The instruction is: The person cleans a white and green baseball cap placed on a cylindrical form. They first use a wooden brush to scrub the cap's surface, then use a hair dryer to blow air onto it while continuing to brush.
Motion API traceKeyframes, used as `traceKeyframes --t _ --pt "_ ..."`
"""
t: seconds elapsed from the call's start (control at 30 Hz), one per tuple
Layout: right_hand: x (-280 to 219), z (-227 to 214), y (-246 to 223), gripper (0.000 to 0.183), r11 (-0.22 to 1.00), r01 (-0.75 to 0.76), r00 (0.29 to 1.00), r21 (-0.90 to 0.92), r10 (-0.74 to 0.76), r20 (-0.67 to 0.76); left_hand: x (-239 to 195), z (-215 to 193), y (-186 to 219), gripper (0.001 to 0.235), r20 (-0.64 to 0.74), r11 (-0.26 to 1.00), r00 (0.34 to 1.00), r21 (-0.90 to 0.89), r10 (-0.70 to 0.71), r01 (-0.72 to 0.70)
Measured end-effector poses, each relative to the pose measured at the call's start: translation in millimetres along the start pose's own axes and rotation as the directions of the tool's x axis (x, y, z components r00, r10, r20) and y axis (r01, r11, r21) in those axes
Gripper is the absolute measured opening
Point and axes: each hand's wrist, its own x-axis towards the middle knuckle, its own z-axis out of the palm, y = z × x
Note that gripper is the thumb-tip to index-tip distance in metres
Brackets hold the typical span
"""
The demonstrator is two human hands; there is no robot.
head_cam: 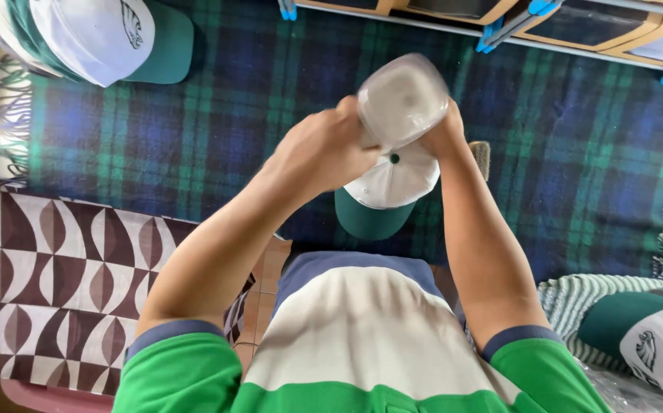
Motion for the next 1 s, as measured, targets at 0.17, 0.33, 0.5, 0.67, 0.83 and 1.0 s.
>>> traceKeyframes --t 0.17,0.33,0.5,0.67,0.83,1.0 --pt "0 4 7 0.038 0.977 -0.193 0.981 0.090 0.190 0.038 53 19 -20 0.064 -0.045 0.996 0.997 0.076 0.061 -0.057" --pt "6 12 26 0.039 0.995 -0.102 0.995 0.003 0.102 -0.009 -28 15 -65 0.046 -0.139 0.957 0.947 0.032 0.288 -0.287" --pt "13 20 37 0.041 0.995 -0.093 0.995 0.023 0.094 -0.023 -69 72 -118 0.029 -0.288 0.930 0.896 -0.045 0.338 -0.365" --pt "15 17 35 0.043 0.986 -0.160 0.987 0.043 0.159 0.020 -69 124 -147 0.038 -0.167 0.787 0.971 -0.616 -0.172 0.034" --pt "3 -14 -20 0.055 0.941 -0.321 0.944 0.108 0.308 0.121 -37 114 -167 0.017 -0.144 0.431 0.988 -0.896 -0.059 -0.104" --pt "-14 -5 -9 0.036 0.958 0.145 0.989 0.249 -0.143 -0.029 -54 84 -138 0.017 -0.177 0.324 0.983 -0.933 -0.039 -0.155"
